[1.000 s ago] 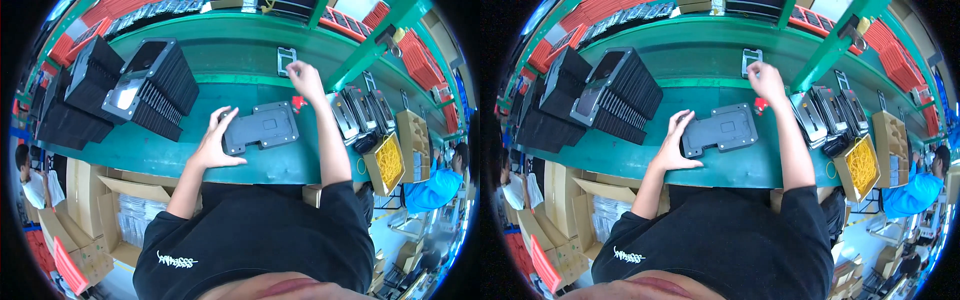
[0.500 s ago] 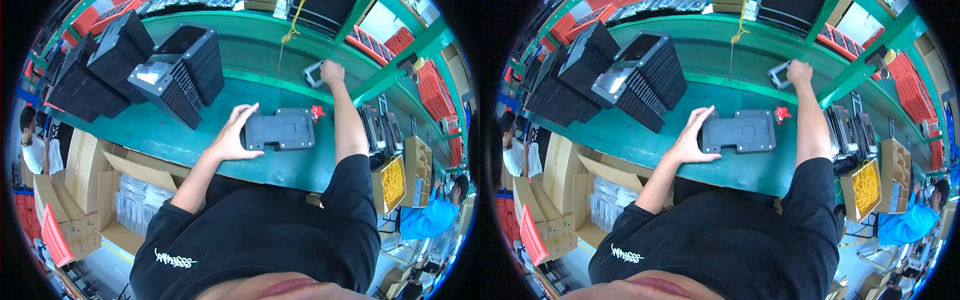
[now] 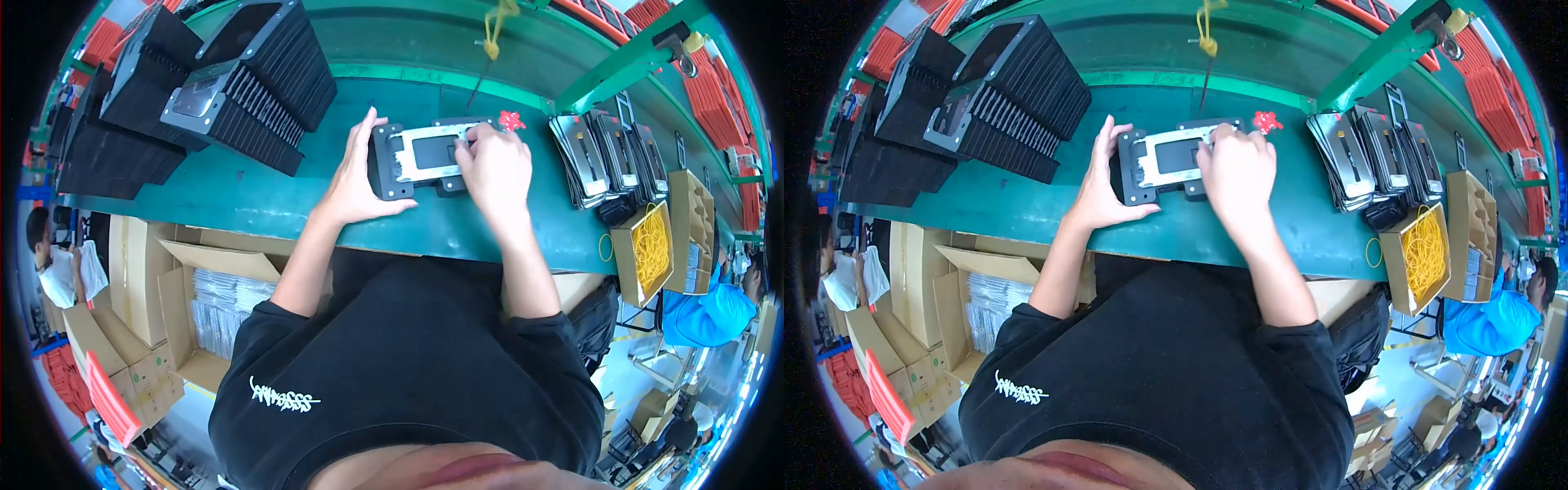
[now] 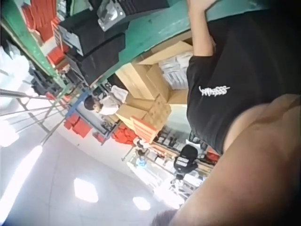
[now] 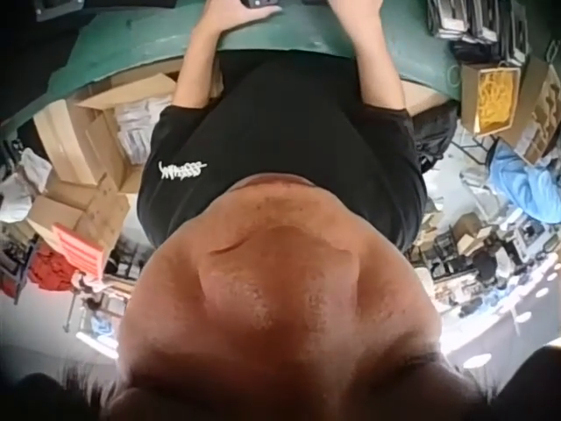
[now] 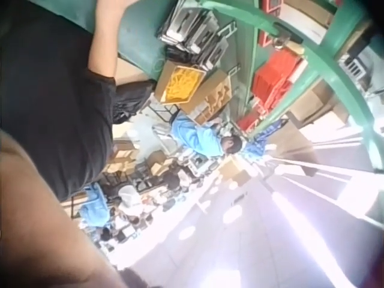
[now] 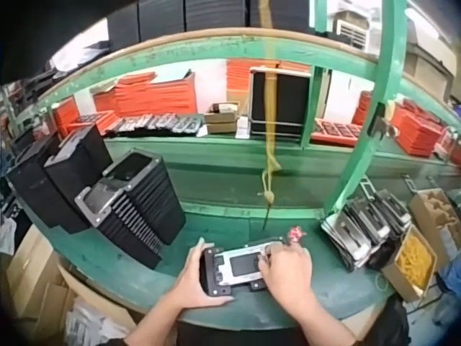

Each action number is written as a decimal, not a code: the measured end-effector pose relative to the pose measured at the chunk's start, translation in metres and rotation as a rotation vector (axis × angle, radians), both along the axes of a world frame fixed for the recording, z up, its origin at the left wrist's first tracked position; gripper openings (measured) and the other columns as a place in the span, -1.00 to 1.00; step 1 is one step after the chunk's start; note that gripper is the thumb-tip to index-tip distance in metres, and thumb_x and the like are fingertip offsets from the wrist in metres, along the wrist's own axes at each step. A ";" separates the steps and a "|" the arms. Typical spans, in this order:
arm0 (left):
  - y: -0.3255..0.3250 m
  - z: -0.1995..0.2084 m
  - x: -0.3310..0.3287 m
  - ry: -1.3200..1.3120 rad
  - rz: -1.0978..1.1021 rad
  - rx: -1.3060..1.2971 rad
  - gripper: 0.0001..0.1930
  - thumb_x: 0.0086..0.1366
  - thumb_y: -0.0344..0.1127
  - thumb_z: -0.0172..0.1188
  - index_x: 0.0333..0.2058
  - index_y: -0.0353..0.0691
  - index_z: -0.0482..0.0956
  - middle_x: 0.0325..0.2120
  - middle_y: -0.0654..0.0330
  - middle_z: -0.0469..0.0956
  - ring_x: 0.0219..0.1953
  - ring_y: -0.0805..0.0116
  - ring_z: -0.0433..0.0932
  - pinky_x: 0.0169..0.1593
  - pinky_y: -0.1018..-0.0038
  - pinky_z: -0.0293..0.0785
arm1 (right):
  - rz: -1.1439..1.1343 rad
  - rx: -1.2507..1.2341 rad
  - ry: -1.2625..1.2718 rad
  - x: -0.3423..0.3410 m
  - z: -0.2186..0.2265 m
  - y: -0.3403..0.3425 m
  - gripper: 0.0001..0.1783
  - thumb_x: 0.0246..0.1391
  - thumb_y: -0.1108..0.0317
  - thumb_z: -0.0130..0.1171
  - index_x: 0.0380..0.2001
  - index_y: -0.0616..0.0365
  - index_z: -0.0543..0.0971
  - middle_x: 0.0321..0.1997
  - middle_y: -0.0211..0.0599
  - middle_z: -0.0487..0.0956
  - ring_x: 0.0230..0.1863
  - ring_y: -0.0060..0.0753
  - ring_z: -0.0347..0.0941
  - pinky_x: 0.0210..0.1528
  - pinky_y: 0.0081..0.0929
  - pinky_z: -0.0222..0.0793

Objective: Assembling and packing electronic components at a factory workstation using an electric screwdriver.

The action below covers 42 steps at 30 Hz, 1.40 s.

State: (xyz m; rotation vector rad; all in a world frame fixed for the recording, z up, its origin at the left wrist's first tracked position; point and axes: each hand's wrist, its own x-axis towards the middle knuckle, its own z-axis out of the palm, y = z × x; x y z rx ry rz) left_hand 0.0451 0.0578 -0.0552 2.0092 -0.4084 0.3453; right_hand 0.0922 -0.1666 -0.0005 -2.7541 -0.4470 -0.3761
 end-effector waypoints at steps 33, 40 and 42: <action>-0.050 0.020 -0.046 -0.060 -0.230 -0.404 -0.33 0.20 -0.30 0.34 0.25 -0.37 0.35 0.29 -0.14 0.20 0.29 -0.05 0.39 0.28 0.10 0.39 | -0.257 0.444 -0.450 -0.089 -0.004 -0.103 -0.79 0.19 0.56 0.16 -0.12 0.33 0.67 -0.14 -0.01 0.71 -0.19 -0.16 0.66 -0.08 -0.30 0.51; -0.103 0.005 -0.082 0.156 -0.448 -0.605 0.01 0.27 -0.09 0.31 0.47 -0.33 -0.15 0.31 -0.19 0.14 0.19 -0.06 0.43 0.27 0.13 0.36 | 0.427 1.089 0.076 -0.124 -0.006 -0.037 -0.82 0.18 0.56 0.16 -0.15 0.33 0.62 -0.18 -0.13 0.65 -0.20 -0.27 0.58 -0.07 -0.42 0.48; -0.095 0.004 -0.082 0.060 -0.420 -0.223 0.01 0.22 -0.12 0.36 0.48 -0.25 -0.09 0.29 -0.20 0.15 0.15 -0.13 0.44 0.21 0.12 0.41 | 0.370 1.230 0.215 -0.122 -0.005 -0.036 -0.81 0.20 0.53 0.17 -0.13 0.32 0.62 -0.15 -0.16 0.64 -0.17 -0.32 0.57 -0.05 -0.45 0.47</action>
